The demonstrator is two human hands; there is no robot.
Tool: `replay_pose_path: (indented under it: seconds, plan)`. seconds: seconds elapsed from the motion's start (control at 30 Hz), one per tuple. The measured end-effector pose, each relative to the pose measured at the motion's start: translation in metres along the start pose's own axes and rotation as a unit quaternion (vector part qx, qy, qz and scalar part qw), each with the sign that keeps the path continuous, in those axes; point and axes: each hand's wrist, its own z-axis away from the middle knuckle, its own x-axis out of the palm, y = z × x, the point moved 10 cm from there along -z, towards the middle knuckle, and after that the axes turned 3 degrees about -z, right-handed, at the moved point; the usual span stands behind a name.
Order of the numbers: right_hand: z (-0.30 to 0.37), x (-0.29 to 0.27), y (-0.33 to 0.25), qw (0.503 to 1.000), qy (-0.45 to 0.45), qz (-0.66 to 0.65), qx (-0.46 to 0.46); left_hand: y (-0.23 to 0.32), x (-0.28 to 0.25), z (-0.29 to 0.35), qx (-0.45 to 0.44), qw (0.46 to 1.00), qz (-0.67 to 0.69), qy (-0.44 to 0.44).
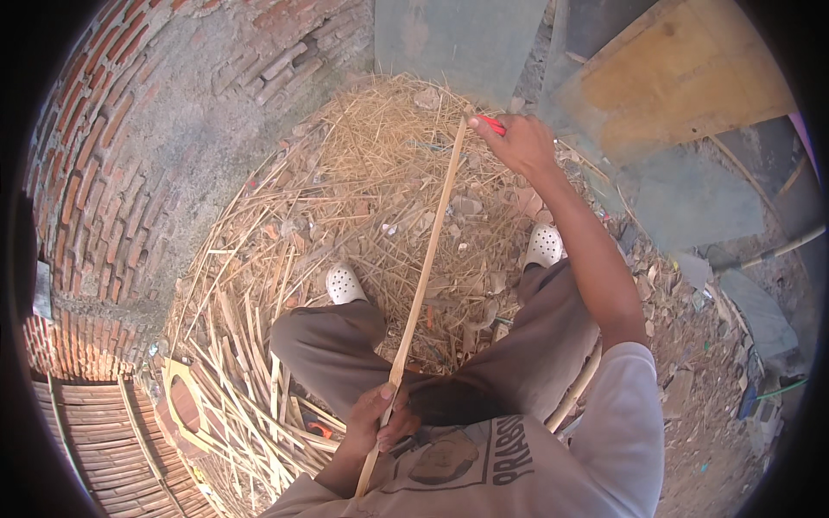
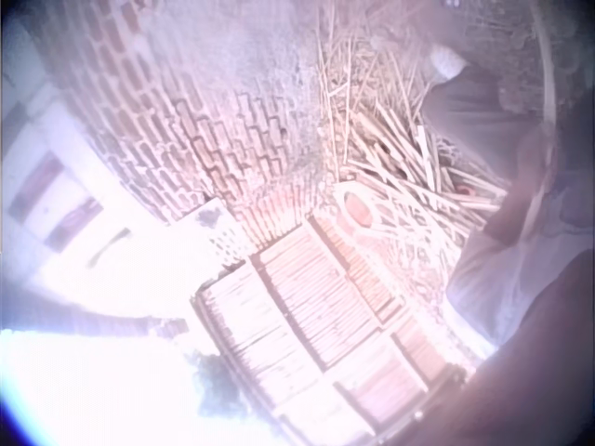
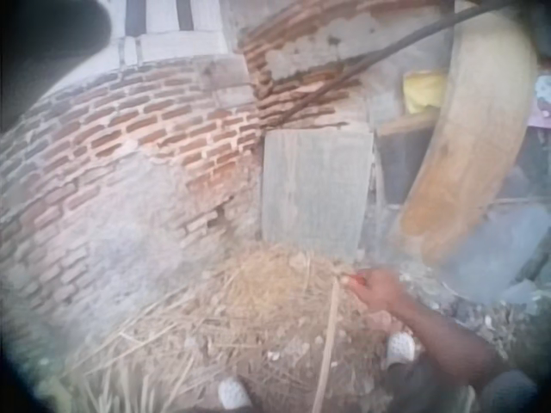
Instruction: The person sits on the ground and uses a red utility knife to shave and smooth a long bamboo stick. They hold the stick with their left hand and scrape along its length with the knife in their right hand, removing thin strips of material.
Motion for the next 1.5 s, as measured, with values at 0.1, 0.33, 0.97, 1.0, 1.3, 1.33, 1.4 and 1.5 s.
replay_pose_path:
  seconds: [0.1, 0.33, 0.97, 1.0, 1.3, 1.33, 1.4, 1.5]
  plan:
    - [-0.016, -0.001, 0.065, 0.994, 0.014, 0.006, 0.104, -0.012, 0.005, 0.014, -0.022, 0.999, 0.007, -0.047]
    - [0.08, 0.022, -0.059, 0.988, -0.143, -0.038, -0.054, 0.034, -0.05, -0.02, 0.081, 0.984, -0.091, 0.134]
    - [0.16, 0.029, -0.155, 0.939, -0.127, -0.063, -0.313, 0.073, -0.025, -0.056, 0.093, 0.98, -0.117, 0.129]
    - [0.167, 0.028, -0.157, 0.937, -0.115, -0.073, -0.322, 0.073, -0.025, -0.055, 0.095, 0.98, -0.124, 0.126]
    - [0.153, 0.024, -0.152, 0.944, -0.06, -0.09, -0.31, 0.075, -0.016, -0.049, 0.091, 0.987, -0.081, 0.104]
    - [0.168, 0.02, -0.162, 0.932, -0.058, -0.096, -0.346, 0.072, -0.016, -0.049, 0.099, 0.989, -0.058, 0.098]
    - [0.157, 0.02, -0.157, 0.935, -0.047, -0.101, -0.338, 0.071, -0.013, -0.053, 0.103, 0.99, -0.03, 0.087]
    - [0.133, 0.018, -0.152, 0.934, -0.012, -0.09, -0.346, 0.065, -0.011, -0.048, 0.092, 0.992, -0.007, 0.081]
